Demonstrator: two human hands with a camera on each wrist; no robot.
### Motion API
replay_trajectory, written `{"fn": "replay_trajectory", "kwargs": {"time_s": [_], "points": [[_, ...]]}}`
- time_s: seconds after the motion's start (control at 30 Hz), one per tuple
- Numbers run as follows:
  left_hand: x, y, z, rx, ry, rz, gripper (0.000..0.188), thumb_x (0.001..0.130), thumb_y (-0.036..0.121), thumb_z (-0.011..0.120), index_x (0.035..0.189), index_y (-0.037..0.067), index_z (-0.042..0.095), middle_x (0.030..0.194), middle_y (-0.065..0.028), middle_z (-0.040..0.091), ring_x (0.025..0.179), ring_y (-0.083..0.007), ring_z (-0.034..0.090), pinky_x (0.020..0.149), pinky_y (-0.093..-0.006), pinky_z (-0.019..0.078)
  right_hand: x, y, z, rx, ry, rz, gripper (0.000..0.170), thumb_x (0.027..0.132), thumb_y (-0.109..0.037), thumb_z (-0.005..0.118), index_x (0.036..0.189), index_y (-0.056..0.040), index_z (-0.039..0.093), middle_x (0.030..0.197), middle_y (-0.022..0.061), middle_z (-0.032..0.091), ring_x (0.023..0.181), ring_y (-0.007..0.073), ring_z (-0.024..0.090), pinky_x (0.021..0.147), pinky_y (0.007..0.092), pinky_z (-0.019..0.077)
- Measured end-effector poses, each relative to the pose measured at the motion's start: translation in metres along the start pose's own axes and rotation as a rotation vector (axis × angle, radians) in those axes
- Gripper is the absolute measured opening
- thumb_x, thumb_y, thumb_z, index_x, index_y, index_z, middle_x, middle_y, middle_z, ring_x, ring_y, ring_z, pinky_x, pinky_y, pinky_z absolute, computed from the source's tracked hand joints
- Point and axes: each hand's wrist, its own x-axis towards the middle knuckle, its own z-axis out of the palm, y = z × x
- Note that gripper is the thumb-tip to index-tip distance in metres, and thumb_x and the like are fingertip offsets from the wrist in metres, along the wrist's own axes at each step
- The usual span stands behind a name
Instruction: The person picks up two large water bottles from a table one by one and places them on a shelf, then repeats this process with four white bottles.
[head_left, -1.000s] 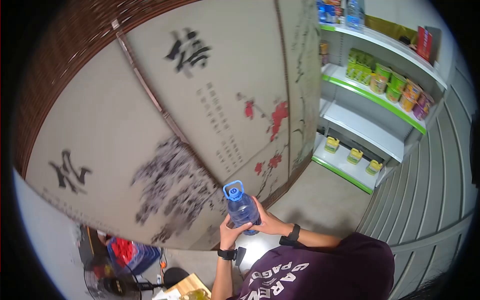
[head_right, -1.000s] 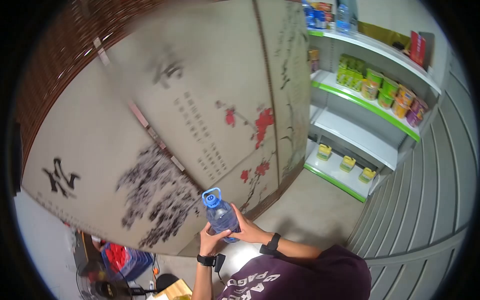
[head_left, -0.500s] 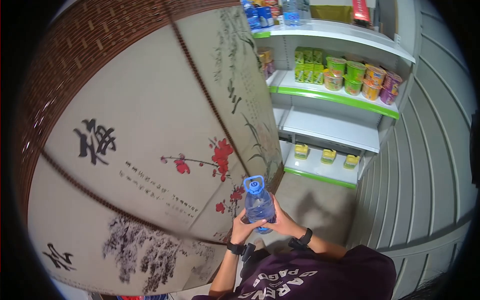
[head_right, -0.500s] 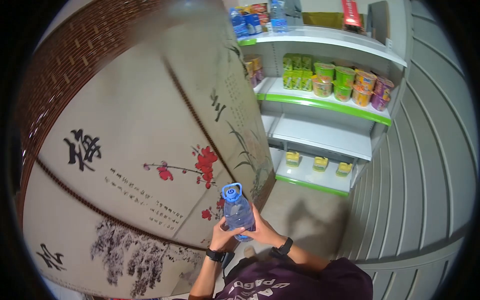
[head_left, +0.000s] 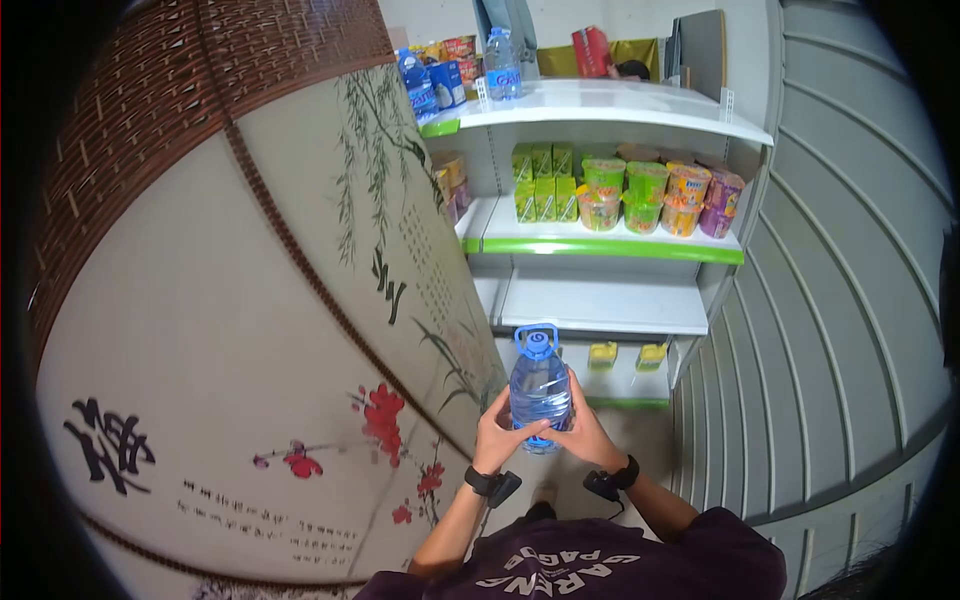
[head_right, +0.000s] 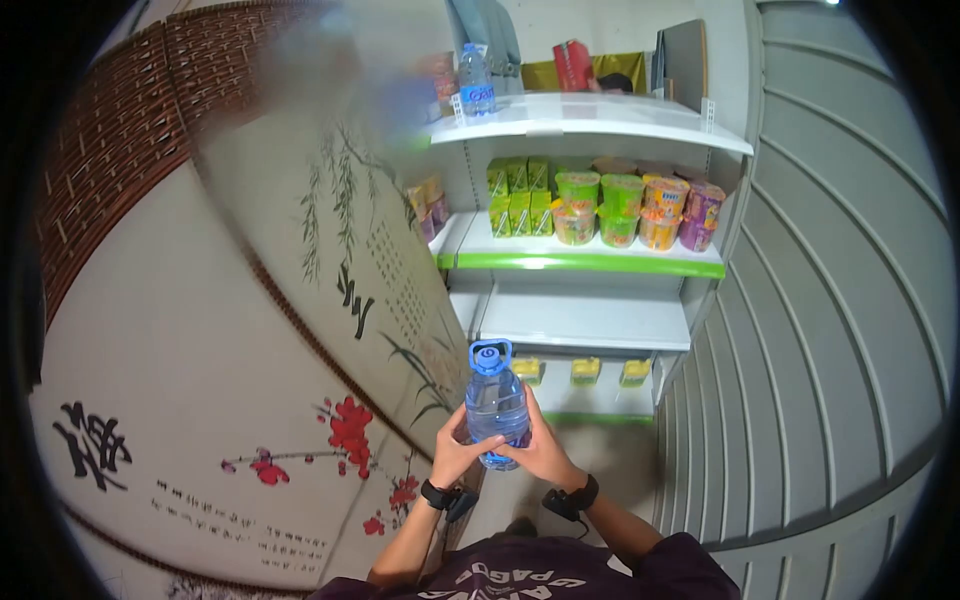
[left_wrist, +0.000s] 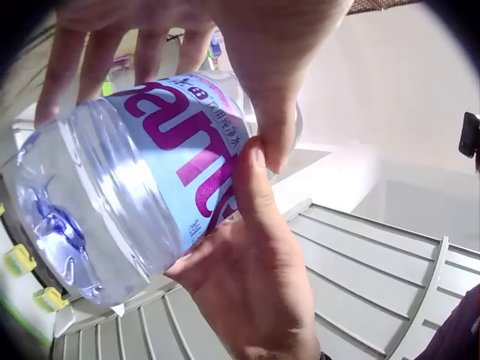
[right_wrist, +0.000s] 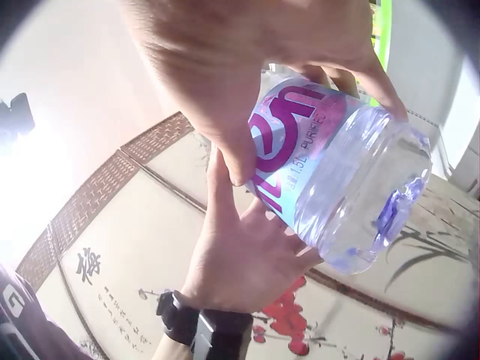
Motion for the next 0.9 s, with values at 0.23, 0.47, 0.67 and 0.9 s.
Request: {"fn": "replay_trajectory", "kwargs": {"time_s": [0.23, 0.47, 0.67, 0.9], "points": [[0.139, 0.033, -0.020, 0.156, -0.024, 0.122, 0.084, 0.073, 0.025, 0.086, 0.140, -0.005, 0.046, 0.120, -0.0147, 0.065, 0.105, -0.0155, 0.064, 0.094, -0.0329, 0.0495, 0.134, -0.027, -0.040, -0.224, 0.031, -0.124, 0.111, 0.079, -0.011, 0.081, 0.156, -0.0016, 0.002, 0.151, 0.0160, 0.034, 0.134, 0.0201, 0.040, 0.110, 0.0356, 0.0355], [0.268, 0.081, -0.016, 0.230, -0.058, 0.380, 0.090, 0.071, 0.027, 0.088, 0.140, -0.009, 0.043, 0.118, -0.0185, 0.066, 0.103, -0.0172, 0.065, 0.093, -0.0357, 0.0511, 0.243, -0.086, -0.069, -0.258, 0.073, -0.316, 0.109, 0.077, -0.009, 0.082, 0.156, -0.0023, 0.007, 0.150, 0.0155, 0.035, 0.133, 0.0224, 0.042, 0.108, 0.0374, 0.0389], [0.376, 0.165, 0.008, 0.114, -0.077, 0.551, 0.081, 0.073, 0.032, 0.086, 0.135, -0.007, 0.051, 0.114, -0.0176, 0.068, 0.100, -0.0185, 0.066, 0.089, -0.0313, 0.0511, 0.350, -0.169, -0.108, -0.547, 0.094, -0.504, 0.111, 0.072, -0.008, 0.085, 0.155, 0.0003, 0.012, 0.146, 0.0169, 0.041, 0.129, 0.0215, 0.046, 0.107, 0.0350, 0.0404], [0.513, 0.245, 0.005, 0.273, -0.022, 0.648, 0.084, 0.075, 0.054, 0.078, 0.131, -0.005, 0.053, 0.117, -0.0194, 0.066, 0.103, -0.0229, 0.065, 0.089, -0.0316, 0.0503, 0.502, -0.217, -0.152, -0.395, 0.053, -0.470, 0.103, 0.072, -0.008, 0.082, 0.152, 0.0032, 0.018, 0.139, 0.0200, 0.048, 0.113, 0.0216, 0.059, 0.092, 0.0320, 0.0518]]}}
